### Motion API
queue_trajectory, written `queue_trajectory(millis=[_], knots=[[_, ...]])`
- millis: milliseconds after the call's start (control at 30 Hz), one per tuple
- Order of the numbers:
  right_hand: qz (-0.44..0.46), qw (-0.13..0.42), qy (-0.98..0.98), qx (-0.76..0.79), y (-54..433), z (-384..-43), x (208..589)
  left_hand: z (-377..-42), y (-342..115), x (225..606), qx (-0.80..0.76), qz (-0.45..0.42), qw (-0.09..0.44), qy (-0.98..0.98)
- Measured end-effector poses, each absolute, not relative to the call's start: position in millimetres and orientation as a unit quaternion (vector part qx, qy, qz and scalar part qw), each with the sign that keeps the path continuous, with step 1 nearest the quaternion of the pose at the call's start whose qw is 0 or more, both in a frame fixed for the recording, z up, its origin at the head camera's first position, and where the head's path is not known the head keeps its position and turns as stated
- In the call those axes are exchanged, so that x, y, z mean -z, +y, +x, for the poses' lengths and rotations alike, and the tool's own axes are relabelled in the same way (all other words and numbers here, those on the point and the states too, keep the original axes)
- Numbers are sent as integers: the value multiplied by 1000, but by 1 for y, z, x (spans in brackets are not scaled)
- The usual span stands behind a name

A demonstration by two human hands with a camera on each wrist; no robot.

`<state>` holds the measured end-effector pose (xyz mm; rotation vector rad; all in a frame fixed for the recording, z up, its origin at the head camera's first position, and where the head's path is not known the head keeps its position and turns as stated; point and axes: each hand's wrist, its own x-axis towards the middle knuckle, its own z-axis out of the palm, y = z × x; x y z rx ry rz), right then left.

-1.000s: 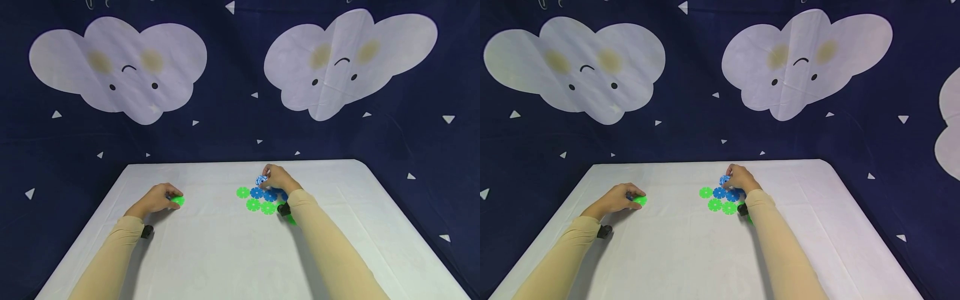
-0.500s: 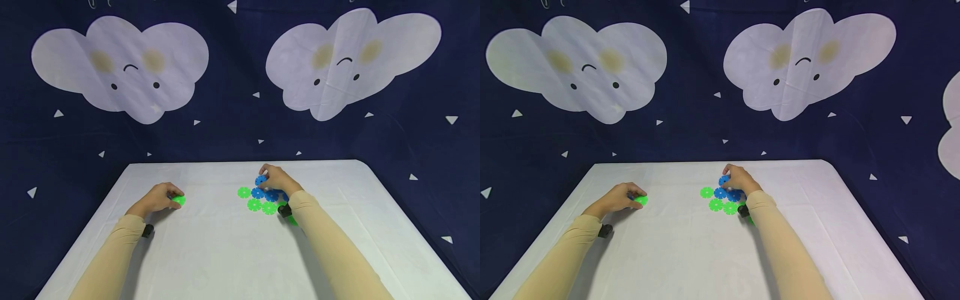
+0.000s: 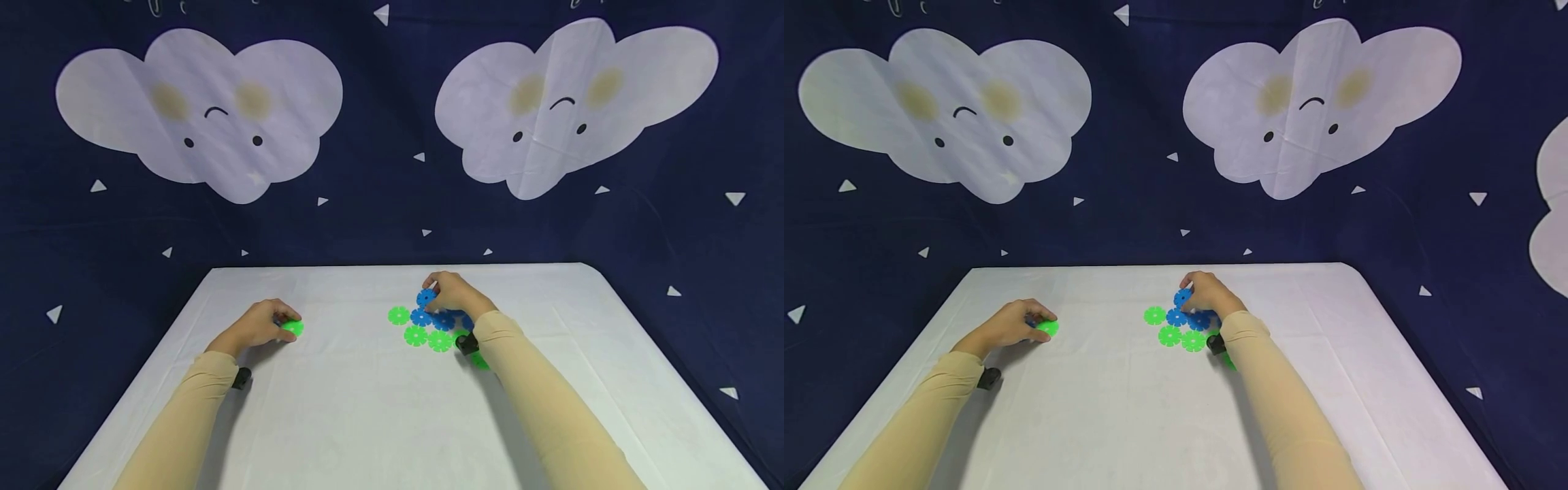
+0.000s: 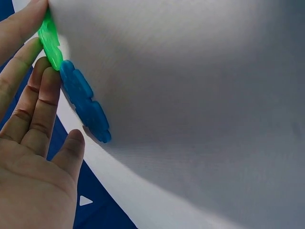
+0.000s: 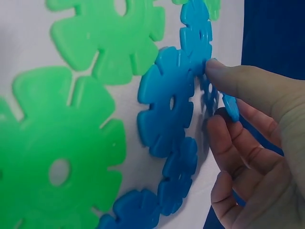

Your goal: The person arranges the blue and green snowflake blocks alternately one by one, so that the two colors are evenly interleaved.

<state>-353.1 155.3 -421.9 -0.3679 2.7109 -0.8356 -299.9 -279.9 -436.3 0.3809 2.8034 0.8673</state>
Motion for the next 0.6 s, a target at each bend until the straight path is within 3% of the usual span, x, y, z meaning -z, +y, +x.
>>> queue_trajectory(millis=[600], knots=[[-119, 95, 965, 212, 155, -352, 421, -298, -280, 437, -297, 124, 90, 943]])
